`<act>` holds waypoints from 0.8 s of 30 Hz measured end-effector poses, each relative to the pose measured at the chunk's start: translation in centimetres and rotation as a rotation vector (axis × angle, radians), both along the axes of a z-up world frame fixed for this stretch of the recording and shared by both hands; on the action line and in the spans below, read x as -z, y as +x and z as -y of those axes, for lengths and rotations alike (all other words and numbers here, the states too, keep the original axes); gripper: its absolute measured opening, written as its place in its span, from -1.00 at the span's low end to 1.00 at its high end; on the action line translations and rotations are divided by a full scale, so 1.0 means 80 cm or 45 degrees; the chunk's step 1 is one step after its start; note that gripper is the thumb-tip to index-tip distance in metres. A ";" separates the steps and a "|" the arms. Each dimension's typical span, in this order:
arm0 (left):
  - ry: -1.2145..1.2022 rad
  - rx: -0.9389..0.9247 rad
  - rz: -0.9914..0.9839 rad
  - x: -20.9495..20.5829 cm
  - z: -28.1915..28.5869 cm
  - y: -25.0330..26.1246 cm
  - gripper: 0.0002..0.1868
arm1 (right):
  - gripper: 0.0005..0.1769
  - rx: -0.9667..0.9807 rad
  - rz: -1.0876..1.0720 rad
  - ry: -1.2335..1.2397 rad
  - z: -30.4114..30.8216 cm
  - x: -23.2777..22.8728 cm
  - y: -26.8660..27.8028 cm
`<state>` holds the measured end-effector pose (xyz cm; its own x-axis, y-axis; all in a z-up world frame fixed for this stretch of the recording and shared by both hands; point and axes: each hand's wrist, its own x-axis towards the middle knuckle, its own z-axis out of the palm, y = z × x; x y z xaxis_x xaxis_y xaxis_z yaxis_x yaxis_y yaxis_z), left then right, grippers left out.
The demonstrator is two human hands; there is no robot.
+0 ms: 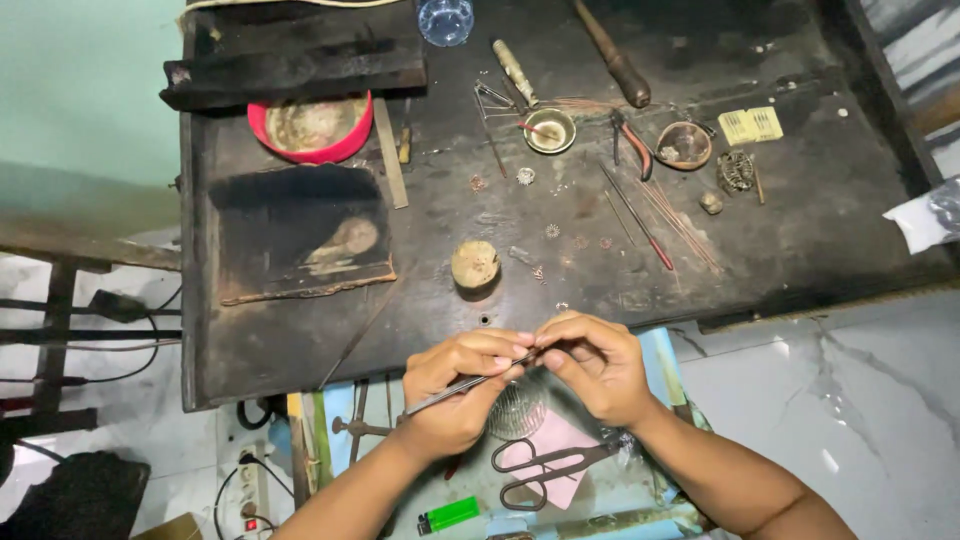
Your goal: Soldering small jewelry components using a blowtorch and tweezers on a workbench
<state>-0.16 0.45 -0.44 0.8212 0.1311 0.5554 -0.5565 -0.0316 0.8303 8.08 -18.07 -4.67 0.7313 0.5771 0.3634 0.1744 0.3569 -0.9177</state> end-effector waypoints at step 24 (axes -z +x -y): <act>-0.342 0.211 -0.162 0.019 0.003 0.000 -0.75 | -0.89 -0.008 -0.060 0.007 0.006 0.003 -0.001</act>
<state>-0.15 0.23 -1.98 0.9042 0.1174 0.4106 -0.4268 0.2800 0.8599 8.03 -18.54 -4.93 0.7440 0.5800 0.3318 0.1288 0.3628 -0.9229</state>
